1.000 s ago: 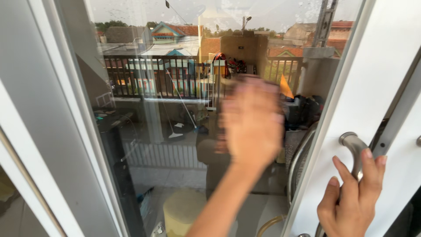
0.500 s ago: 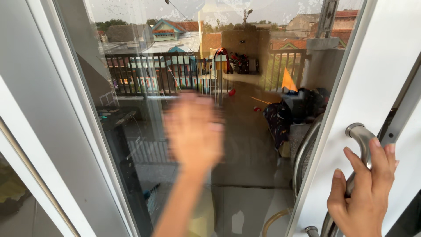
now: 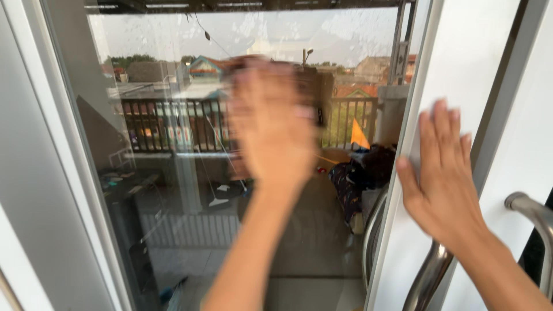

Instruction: The person wipes the glass and frame of a sliding glass door using a patterned cloth. They clean the upper and lower sections of the glass, the vertical frame, and the door handle, then continue wiping the glass surface repeatedly.

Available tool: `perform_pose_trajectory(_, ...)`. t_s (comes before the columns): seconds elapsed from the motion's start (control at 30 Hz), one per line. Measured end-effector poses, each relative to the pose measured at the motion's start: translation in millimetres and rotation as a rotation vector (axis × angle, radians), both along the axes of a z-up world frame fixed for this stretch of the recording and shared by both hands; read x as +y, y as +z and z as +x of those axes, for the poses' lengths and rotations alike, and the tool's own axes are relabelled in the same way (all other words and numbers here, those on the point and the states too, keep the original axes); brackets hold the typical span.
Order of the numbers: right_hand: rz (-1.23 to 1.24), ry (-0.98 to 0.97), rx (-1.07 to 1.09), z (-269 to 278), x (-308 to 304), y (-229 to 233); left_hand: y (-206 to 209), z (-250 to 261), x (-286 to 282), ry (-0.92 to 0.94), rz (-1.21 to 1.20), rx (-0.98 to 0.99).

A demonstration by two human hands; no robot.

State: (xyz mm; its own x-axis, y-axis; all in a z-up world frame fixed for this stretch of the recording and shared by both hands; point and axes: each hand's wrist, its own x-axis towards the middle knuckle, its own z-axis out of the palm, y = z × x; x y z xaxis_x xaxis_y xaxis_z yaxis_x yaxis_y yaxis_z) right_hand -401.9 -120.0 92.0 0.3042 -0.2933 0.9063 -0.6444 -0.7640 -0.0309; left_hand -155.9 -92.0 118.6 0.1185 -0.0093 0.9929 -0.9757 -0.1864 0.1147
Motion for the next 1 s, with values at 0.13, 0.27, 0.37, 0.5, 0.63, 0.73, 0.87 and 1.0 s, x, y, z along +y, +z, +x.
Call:
perform_pose_trajectory(0.13, -0.166, -0.010, -0.064, 5.5, -24.9, 33.8, -7.2, -89.0, -14.8, 0.014, 0.202, -0.312)
perform_pose_trajectory(0.27, -0.259, -0.054, -0.059, 8.1, -42.0, 39.8, -28.1, -88.5, -7.9, -0.316, 0.237, -0.302)
perform_pose_trajectory(0.37, -0.286, -0.067, -0.055, 6.7, -47.8, 34.9, -30.1, -31.6, 9.5, -0.240, 0.192, -0.225)
perform_pose_trajectory(0.5, -0.327, -0.062, -0.070, 10.3, -51.7, 34.3, 2.8, 62.8, 49.0, 0.051, 0.010, -0.056)
perform_pose_trajectory(0.63, -0.347, -0.049, -0.106, 15.9, -54.1, 33.8, 50.6, 77.2, 45.8, 0.104, -0.107, 0.194)
perform_pose_trajectory(0.73, -0.359, -0.050, -0.116, 17.3, -54.3, 32.1, 73.7, 41.0, 20.9, 0.096, -0.057, 0.175)
perform_pose_trajectory(0.87, -0.382, -0.038, -0.132, 16.8, -52.8, 32.5, 80.9, -40.4, -13.7, 0.069, 0.059, -0.065)
perform_pose_trajectory(1.0, -0.386, -0.036, -0.141, 16.4, -51.7, 32.1, 47.8, -99.4, -23.4, -0.144, 0.095, -0.241)
